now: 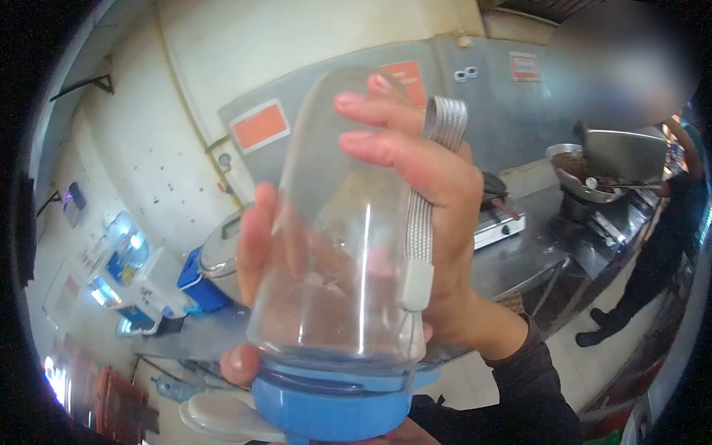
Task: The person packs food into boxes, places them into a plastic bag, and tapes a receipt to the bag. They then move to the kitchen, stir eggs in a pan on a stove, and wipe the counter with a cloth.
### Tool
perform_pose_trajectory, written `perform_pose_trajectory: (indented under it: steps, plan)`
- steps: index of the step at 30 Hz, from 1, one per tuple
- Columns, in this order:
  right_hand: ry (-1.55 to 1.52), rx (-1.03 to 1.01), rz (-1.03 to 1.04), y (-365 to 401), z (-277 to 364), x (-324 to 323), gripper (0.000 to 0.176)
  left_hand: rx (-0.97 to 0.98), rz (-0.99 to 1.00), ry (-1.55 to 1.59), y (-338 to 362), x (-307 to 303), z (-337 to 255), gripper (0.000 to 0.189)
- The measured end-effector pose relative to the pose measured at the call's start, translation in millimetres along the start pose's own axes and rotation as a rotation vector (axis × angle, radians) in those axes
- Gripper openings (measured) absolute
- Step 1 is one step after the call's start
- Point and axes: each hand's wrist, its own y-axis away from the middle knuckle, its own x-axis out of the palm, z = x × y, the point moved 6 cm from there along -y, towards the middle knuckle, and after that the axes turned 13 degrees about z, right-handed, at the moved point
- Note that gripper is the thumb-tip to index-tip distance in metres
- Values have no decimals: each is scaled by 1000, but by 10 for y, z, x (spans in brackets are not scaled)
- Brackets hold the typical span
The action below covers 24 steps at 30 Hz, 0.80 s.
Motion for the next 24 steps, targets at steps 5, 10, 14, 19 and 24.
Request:
perform_pose_trajectory:
  steps: [5,10,14,19,24]
  plan:
    - [-98,-42,8,2,-217,306,42,107,198,93,29,-298,-150,71]
    - [-120,271,-123,261,-379,313,59,57,32,-44,21,-578,-224,74]
    - [112,623,-158,1018,-1086,86,30,68,-45,-104,57,-885,-231,77]
    - [368,1123,274,2279,-2365,-44,17,58,-181,-103,44,-1261,-68,81]
    - [596,1068,813,3429,-3296,24,36,68,-452,-104,83,-1505,240,84]
